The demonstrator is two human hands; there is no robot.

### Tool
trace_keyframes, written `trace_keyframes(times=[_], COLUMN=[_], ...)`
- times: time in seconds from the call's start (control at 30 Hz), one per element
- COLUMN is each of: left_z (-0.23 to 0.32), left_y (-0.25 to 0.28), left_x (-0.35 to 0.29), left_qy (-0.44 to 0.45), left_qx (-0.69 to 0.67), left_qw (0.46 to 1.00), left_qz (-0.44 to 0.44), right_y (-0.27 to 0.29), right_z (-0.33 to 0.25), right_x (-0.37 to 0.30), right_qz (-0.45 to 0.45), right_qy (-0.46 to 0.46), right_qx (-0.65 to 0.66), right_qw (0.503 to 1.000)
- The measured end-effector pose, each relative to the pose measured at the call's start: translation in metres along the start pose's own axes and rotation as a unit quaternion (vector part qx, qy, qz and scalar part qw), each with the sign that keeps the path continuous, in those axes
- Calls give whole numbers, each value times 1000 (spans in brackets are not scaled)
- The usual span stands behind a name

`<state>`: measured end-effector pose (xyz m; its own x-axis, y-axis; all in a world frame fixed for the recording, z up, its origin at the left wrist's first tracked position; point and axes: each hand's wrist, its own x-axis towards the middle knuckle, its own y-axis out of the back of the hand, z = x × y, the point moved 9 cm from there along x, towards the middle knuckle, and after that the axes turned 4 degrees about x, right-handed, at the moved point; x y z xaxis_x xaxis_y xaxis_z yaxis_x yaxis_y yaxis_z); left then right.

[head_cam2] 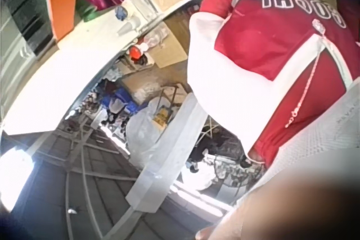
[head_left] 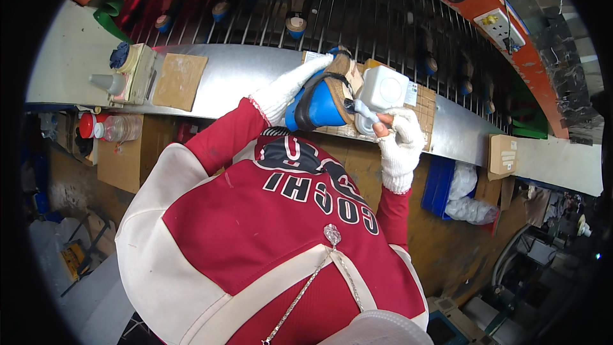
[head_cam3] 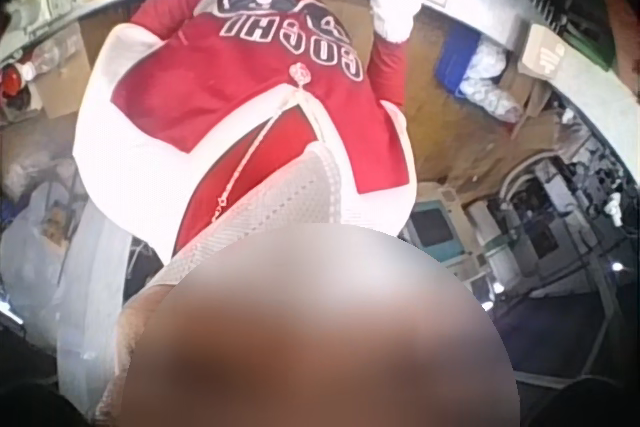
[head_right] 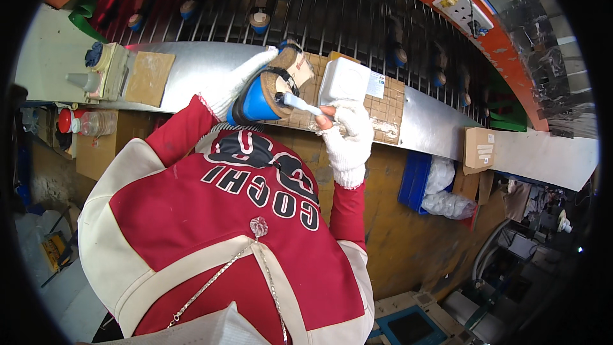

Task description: The person holds a blue and brown sandal and uses a small brush to apply a white adhesive from a container onto the sole and strap areas. The sandal is repeatedly rotated to access different sections while the brush is dipped into the container between applications.

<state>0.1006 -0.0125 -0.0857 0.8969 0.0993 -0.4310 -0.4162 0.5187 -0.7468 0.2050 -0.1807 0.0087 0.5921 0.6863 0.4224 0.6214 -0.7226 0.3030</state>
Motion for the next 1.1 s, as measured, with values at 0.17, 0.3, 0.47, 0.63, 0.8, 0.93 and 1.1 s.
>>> trace_keyframes(times=[0.17, 0.3, 0.47, 0.63, 0.8, 0.93, 1.1], left_z=[21, 20, -18, -75, -62, 34, 38], left_y=[-38, -51, -24, -14, 3, 6, 24], left_x=[6, -11, -22, -44, -31, -29, 12], left_qy=[-267, -275, -30, 314, 243, -323, -67], left_qx=[546, 514, 147, -327, -227, 501, 95], left_qw=[793, 808, 973, 838, 902, 803, 993], left_qz=[-46, -83, -173, -303, -275, -4, -28], right_y=[-13, -23, -32, -32, -14, -22, -10], right_z=[0, 8, 5, 9, -19, -34, -26], right_x=[15, 21, 31, 33, 42, 23, 36], right_qz=[-33, -59, -95, -113, -77, -81, 0], right_qy=[-5, -42, 13, -3, 81, 26, 40], right_qx=[19, 61, 21, -1, -129, -51, -180], right_qw=[999, 996, 995, 994, 985, 995, 983])
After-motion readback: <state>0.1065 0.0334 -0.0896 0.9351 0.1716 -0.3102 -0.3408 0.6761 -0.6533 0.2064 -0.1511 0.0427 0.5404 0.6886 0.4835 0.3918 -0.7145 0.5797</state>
